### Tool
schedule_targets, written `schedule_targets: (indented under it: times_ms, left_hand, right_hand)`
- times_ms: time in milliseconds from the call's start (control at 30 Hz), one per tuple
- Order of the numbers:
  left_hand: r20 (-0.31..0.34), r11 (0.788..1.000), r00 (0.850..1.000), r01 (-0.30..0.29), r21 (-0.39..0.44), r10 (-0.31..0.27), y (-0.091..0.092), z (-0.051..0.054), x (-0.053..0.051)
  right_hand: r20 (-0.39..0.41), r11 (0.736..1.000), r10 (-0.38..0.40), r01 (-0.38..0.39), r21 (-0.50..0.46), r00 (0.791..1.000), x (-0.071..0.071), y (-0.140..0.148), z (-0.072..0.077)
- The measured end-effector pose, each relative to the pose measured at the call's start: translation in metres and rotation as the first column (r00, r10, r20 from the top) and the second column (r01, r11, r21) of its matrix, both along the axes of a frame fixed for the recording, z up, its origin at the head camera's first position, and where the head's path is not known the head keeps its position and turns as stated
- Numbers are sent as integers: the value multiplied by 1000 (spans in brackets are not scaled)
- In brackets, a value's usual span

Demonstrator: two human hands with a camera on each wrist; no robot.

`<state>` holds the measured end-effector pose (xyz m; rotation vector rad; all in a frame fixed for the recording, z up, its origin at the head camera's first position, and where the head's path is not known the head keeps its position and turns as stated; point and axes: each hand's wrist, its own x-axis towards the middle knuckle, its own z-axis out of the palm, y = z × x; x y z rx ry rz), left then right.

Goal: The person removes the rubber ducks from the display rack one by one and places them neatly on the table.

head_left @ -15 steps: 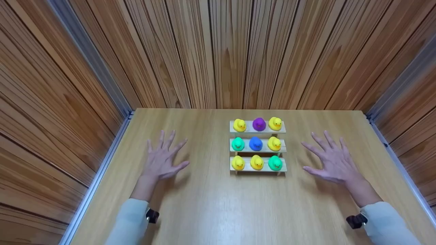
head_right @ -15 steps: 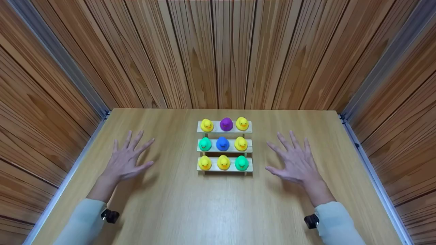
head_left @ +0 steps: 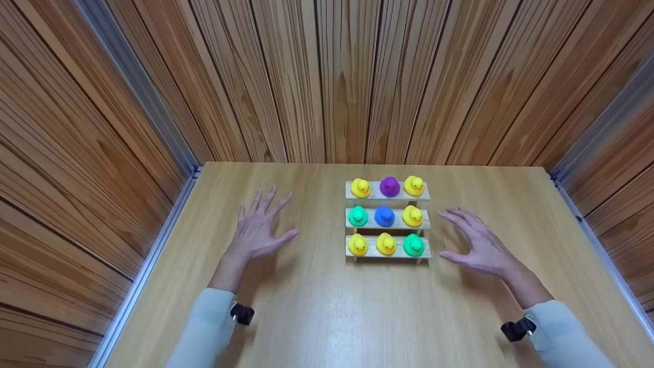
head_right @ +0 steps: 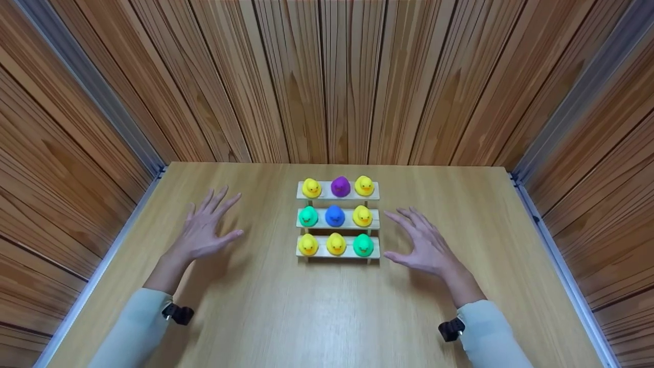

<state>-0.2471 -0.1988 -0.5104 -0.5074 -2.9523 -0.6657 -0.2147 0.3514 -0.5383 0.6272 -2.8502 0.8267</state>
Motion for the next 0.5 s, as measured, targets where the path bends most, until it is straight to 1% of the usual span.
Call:
schedule_targets:
  times_ms: [133,267,367,500]
  left_hand:
    - [-11,997,1000,13,78,-12,6,7,-3]
    - [-47,995,999,29,98,-24,11,13,-6]
    - [-60,993,998,38,110,-31,16,15,-7]
    - [-61,989,997,45,140,-37,23,17,-8]
  right_hand:
    - [62,994,14,-7,-109,998,-1,-2,-7]
    - [86,981,36,-19,-192,996,-4,-4,-14]
    - [103,975,43,-20,-221,994,-6,-6,-19]
    - [143,972,31,3,-236,989,-7,-8,-26]
